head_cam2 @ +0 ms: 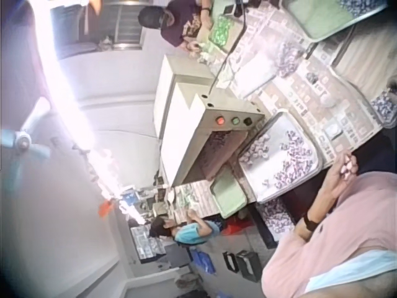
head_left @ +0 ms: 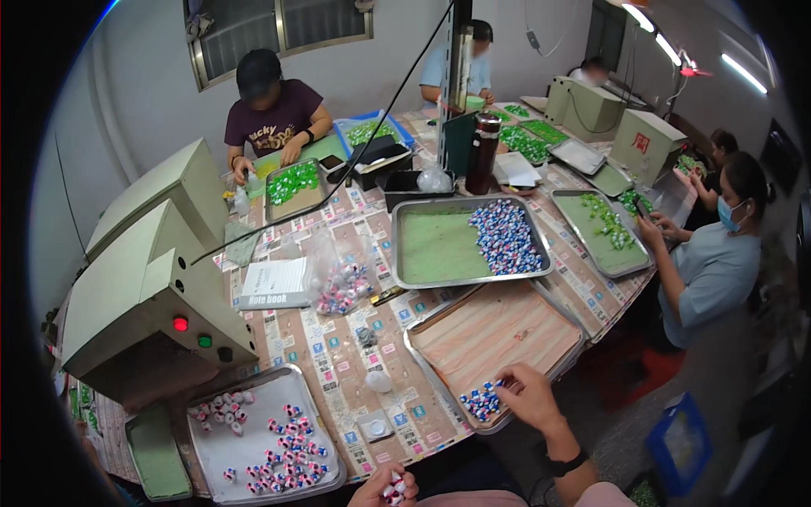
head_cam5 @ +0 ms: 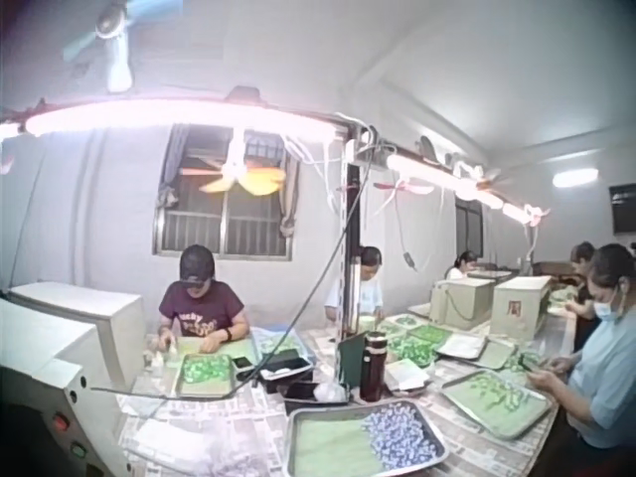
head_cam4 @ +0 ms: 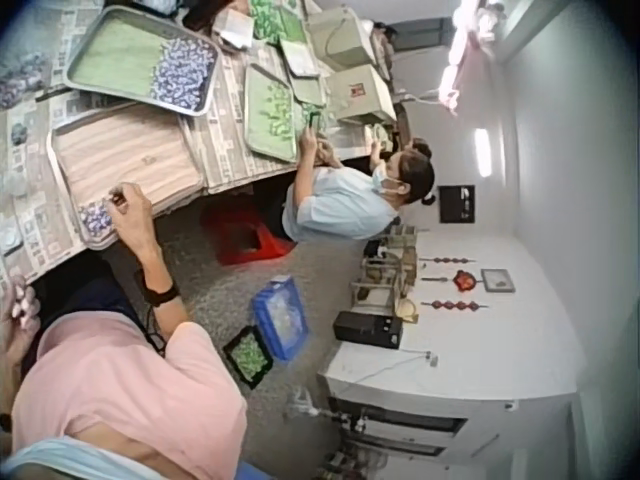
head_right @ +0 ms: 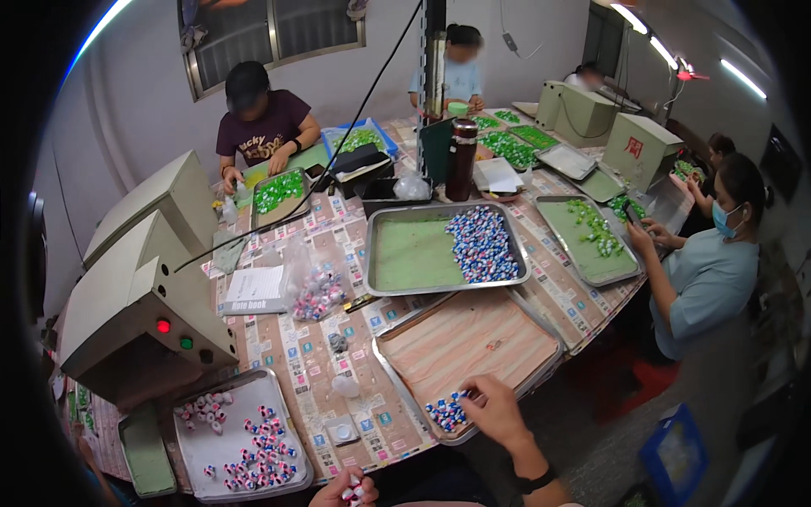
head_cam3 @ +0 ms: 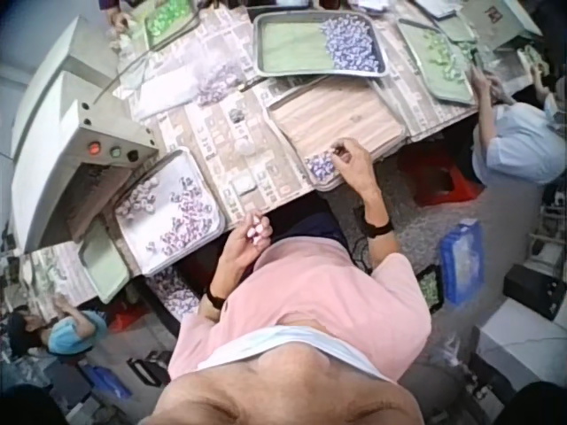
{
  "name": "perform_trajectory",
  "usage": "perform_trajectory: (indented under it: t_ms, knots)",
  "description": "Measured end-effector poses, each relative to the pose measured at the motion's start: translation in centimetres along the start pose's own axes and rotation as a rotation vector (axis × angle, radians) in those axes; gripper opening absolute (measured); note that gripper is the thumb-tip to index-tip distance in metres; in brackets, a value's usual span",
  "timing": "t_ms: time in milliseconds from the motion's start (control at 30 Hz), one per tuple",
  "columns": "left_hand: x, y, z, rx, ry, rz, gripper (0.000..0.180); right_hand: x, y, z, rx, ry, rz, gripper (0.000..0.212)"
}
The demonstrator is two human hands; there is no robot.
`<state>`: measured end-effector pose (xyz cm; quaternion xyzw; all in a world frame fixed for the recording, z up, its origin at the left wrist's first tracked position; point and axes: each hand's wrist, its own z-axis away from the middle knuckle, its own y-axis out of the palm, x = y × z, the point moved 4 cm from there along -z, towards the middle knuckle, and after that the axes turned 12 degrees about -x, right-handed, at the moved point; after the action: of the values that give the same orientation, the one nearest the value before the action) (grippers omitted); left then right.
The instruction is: The person assembles small, colorful, capsule-shaped candies by hand. They pick up two halves from trays, press them together, and place the finished candy onto a metal tray. The process is repetitive and performed at a steady pace.
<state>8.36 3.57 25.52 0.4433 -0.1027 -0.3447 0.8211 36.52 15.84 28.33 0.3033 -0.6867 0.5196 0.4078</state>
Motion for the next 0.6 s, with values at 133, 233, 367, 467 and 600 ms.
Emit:
perform_trajectory:
  t_ms: [133, 233, 367, 467, 600]
  knots:
    - [0.4, 0.4, 0.0, -0.105, -0.014, 0.027, 0.030, 1.3, 2.0, 2.3, 0.101, 0.065, -0.223, 0.022]
    - [0.3, 1.6, 0.1, -0.090, -0.014, 0.050, 0.030, 2.9, 4.1, 4.0, 0.239, 0.048, -0.339, 0.020]
    - [0.3, 1.2, 0.1, -0.091, -0.007, 0.021, 0.036, 1.7, 7.7, 6.1, 0.361, 0.269, -0.600, 0.020]
    - [0.3, 0.5, 0.2, -0.093, -0.001, 0.021, 0.034, 2.9, 8.8, 7.0, 0.449, 0.360, -0.625, 0.020]
    - [-0.1, 0.3, 0.8, -0.103, 0.104, -0.053, 0.036, 3.8, 8.9, 7.5, 0.385, 0.330, -0.556, 0.017]
